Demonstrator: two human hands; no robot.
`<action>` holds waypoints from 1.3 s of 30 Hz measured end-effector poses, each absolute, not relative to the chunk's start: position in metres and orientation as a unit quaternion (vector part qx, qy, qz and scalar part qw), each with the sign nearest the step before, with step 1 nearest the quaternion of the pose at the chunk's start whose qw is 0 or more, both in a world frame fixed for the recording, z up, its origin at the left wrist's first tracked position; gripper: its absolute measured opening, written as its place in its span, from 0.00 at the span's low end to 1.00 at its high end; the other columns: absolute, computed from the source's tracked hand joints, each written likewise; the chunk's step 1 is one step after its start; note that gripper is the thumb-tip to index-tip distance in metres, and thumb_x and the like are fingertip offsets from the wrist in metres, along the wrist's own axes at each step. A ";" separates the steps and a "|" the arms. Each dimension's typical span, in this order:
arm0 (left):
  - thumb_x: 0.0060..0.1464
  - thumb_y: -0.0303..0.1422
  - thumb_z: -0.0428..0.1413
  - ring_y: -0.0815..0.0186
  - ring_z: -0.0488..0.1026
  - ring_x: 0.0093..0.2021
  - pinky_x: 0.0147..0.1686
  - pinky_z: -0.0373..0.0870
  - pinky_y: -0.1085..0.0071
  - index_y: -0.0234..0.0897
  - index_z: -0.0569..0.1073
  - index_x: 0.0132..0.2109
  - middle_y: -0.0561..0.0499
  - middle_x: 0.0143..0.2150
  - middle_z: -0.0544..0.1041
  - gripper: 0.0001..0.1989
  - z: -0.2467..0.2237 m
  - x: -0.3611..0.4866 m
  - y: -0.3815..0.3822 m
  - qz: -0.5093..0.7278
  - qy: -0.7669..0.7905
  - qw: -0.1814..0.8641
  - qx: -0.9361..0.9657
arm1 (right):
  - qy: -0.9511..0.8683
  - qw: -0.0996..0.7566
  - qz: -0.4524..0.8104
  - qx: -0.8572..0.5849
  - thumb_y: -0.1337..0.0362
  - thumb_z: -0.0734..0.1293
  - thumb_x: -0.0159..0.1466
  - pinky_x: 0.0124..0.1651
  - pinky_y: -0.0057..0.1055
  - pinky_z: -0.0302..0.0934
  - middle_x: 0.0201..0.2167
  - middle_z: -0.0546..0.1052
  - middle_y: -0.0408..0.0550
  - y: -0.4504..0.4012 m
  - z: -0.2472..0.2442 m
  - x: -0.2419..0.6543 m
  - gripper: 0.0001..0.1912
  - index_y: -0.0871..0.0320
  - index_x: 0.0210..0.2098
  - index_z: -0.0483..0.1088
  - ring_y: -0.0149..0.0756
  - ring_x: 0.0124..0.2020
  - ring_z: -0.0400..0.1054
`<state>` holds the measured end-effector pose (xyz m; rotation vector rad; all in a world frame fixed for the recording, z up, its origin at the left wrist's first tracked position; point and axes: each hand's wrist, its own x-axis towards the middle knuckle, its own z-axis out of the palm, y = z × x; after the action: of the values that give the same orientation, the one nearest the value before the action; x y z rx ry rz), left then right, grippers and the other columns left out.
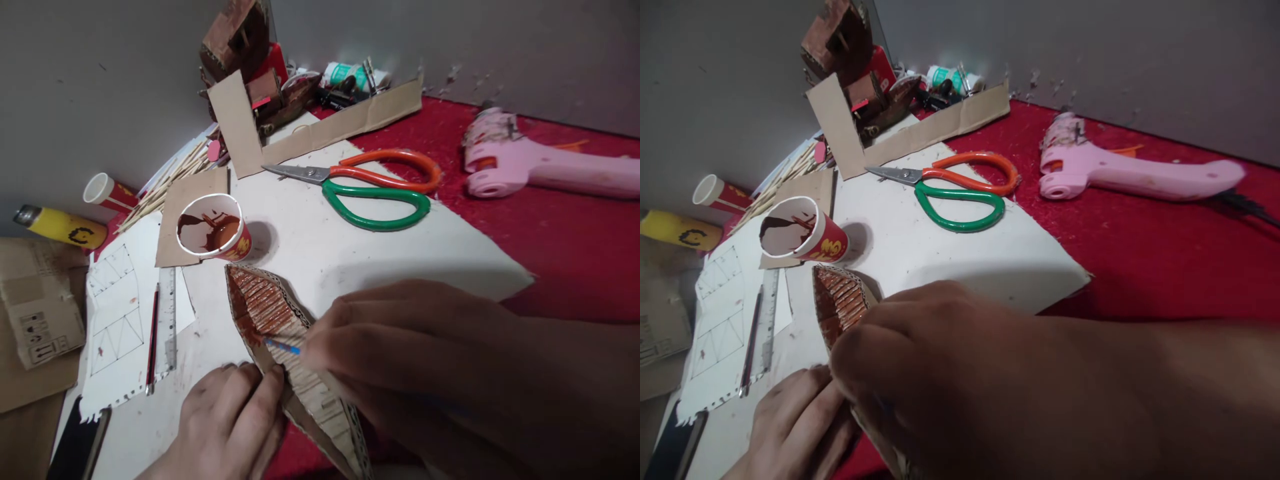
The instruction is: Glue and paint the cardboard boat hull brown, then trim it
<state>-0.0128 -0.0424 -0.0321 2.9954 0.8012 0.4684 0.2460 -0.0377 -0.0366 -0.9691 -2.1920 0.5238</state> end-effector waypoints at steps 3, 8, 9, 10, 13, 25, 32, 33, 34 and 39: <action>0.61 0.23 0.53 0.62 0.70 0.33 0.28 0.72 0.68 0.23 0.74 0.48 0.41 0.34 0.75 0.10 -0.033 -0.013 -0.043 0.152 0.255 0.003 0.955 | -0.846 0.332 0.198 -0.368 0.60 0.65 0.64 0.30 0.30 0.71 0.25 0.75 0.46 -0.041 -0.037 0.245 0.05 0.44 0.32 0.73 0.40 0.31 0.75; 0.61 0.23 0.54 0.63 0.68 0.30 0.25 0.69 0.70 0.24 0.75 0.45 0.43 0.33 0.74 0.08 -0.034 -0.014 -0.042 0.157 0.257 0.005 0.954 | -0.851 0.349 0.209 -0.334 0.63 0.64 0.64 0.28 0.28 0.72 0.27 0.78 0.45 -0.028 -0.027 0.252 0.06 0.45 0.34 0.72 0.38 0.31 0.76; 0.60 0.23 0.54 0.64 0.68 0.30 0.25 0.69 0.70 0.24 0.75 0.45 0.43 0.33 0.74 0.08 -0.034 -0.014 -0.042 0.157 0.257 0.006 0.954 | -0.853 0.359 0.213 -0.313 0.65 0.63 0.65 0.28 0.26 0.72 0.29 0.79 0.45 -0.025 -0.025 0.254 0.07 0.46 0.34 0.71 0.36 0.31 0.76; 0.60 0.23 0.54 0.63 0.68 0.30 0.25 0.69 0.70 0.25 0.75 0.45 0.43 0.33 0.74 0.08 -0.034 -0.014 -0.043 0.157 0.257 0.007 0.954 | -0.856 0.369 0.217 -0.291 0.67 0.62 0.65 0.28 0.24 0.71 0.30 0.80 0.45 -0.022 -0.023 0.255 0.08 0.48 0.34 0.71 0.34 0.31 0.77; 0.60 0.23 0.53 0.62 0.70 0.31 0.26 0.71 0.68 0.26 0.75 0.44 0.42 0.33 0.75 0.08 -0.033 -0.014 -0.044 0.151 0.255 0.005 0.955 | -0.852 0.396 0.218 -0.263 0.72 0.59 0.65 0.29 0.20 0.71 0.33 0.81 0.46 -0.019 -0.021 0.256 0.10 0.52 0.34 0.69 0.29 0.30 0.77; 0.62 0.24 0.52 0.63 0.72 0.29 0.26 0.73 0.68 0.26 0.75 0.46 0.43 0.32 0.76 0.09 -0.032 -0.015 -0.044 0.147 0.257 -0.016 0.955 | -0.831 0.449 0.152 -0.289 0.68 0.58 0.70 0.28 0.22 0.72 0.33 0.82 0.45 -0.021 -0.027 0.254 0.10 0.51 0.33 0.65 0.31 0.31 0.79; 0.64 0.28 0.51 0.63 0.76 0.32 0.28 0.76 0.68 0.27 0.75 0.45 0.43 0.32 0.78 0.10 -0.025 -0.013 -0.043 0.143 0.230 -0.001 0.963 | -0.828 0.424 0.186 -0.315 0.65 0.55 0.73 0.33 0.25 0.71 0.32 0.82 0.42 -0.021 -0.030 0.252 0.13 0.51 0.33 0.65 0.30 0.32 0.78; 0.63 0.27 0.51 0.63 0.76 0.32 0.28 0.75 0.69 0.27 0.75 0.43 0.43 0.32 0.79 0.09 -0.025 -0.012 -0.043 0.147 0.233 -0.004 0.961 | -0.831 0.412 0.215 -0.307 0.66 0.56 0.72 0.33 0.24 0.71 0.32 0.81 0.41 -0.021 -0.030 0.253 0.12 0.51 0.34 0.66 0.29 0.32 0.77; 0.63 0.26 0.52 0.63 0.76 0.32 0.29 0.75 0.69 0.28 0.75 0.42 0.43 0.32 0.79 0.08 -0.025 -0.012 -0.043 0.149 0.240 -0.005 0.959 | -0.835 0.399 0.244 -0.292 0.67 0.58 0.70 0.33 0.23 0.70 0.32 0.81 0.40 -0.021 -0.029 0.254 0.09 0.52 0.35 0.67 0.28 0.31 0.77; 0.62 0.25 0.52 0.63 0.76 0.30 0.28 0.75 0.69 0.31 0.75 0.37 0.46 0.29 0.77 0.07 -0.028 -0.012 -0.044 0.162 0.244 -0.006 0.956 | -0.861 0.372 0.244 -0.247 0.72 0.65 0.62 0.35 0.22 0.71 0.36 0.82 0.41 -0.019 -0.025 0.258 0.09 0.52 0.39 0.67 0.29 0.33 0.77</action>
<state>-0.0122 -0.0436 -0.0281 3.0155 0.7702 0.5108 0.2582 -0.0187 -0.0245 -0.6324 -2.2080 0.6251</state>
